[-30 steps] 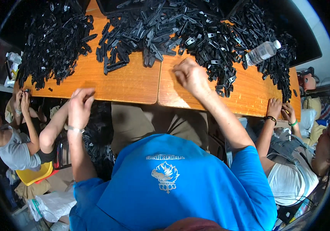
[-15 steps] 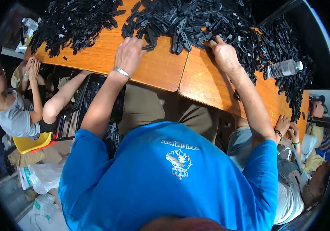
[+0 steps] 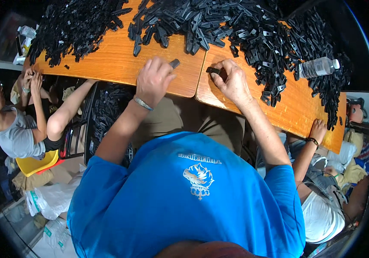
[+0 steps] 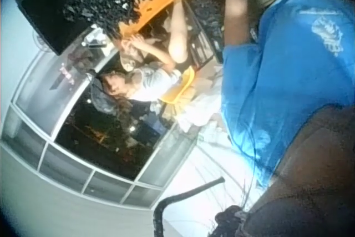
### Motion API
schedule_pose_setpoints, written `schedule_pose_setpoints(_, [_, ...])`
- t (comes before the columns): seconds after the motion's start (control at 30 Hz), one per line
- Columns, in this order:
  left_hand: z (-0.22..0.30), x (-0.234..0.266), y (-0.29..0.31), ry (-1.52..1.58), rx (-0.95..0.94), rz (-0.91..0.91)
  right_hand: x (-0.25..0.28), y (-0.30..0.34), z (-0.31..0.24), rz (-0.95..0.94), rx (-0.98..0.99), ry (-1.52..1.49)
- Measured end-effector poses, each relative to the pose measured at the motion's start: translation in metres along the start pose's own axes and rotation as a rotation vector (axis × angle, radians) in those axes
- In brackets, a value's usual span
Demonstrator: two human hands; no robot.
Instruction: The person assembles plastic components by fitting small plastic pieces together by hand, gathers additional plastic pieces from a container onto the table, and joins more pieces together.
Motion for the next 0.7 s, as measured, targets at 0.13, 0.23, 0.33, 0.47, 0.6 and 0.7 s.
schedule_pose_setpoints(0.13, [0.024,0.004,0.004,0.056,0.038,-0.064,0.004,0.005,0.004,0.042,0.069,0.045])
schedule_pose_setpoints(0.23, [0.02,0.006,0.003,0.096,0.057,-0.183,0.007,0.005,-0.008,-0.058,0.089,0.217])
schedule_pose_setpoints(0.33, [0.014,0.011,-0.004,-0.03,0.014,-0.252,0.011,0.005,-0.027,-0.101,0.129,0.339])
schedule_pose_setpoints(0.47, [0.004,0.01,-0.012,-0.085,-0.05,-0.247,0.005,0.0,-0.03,-0.111,0.118,0.393])
schedule_pose_setpoints(0.6, [0.001,0.012,-0.004,0.019,-0.007,-0.277,0.003,-0.009,-0.031,-0.113,0.072,0.43])
schedule_pose_setpoints(0.7, [-0.005,0.02,0.006,0.118,0.034,-0.079,-0.006,-0.011,-0.047,0.008,0.167,0.121])
Point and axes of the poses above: each hand's wrist, its own y-axis away from the middle knuckle, its own x-axis out of the back of the hand, z = x × y, the point moved 5 cm from there along -y, towards the middle knuckle, and after that the axes turned 8 degrees about -z, right-handed, at the moved point
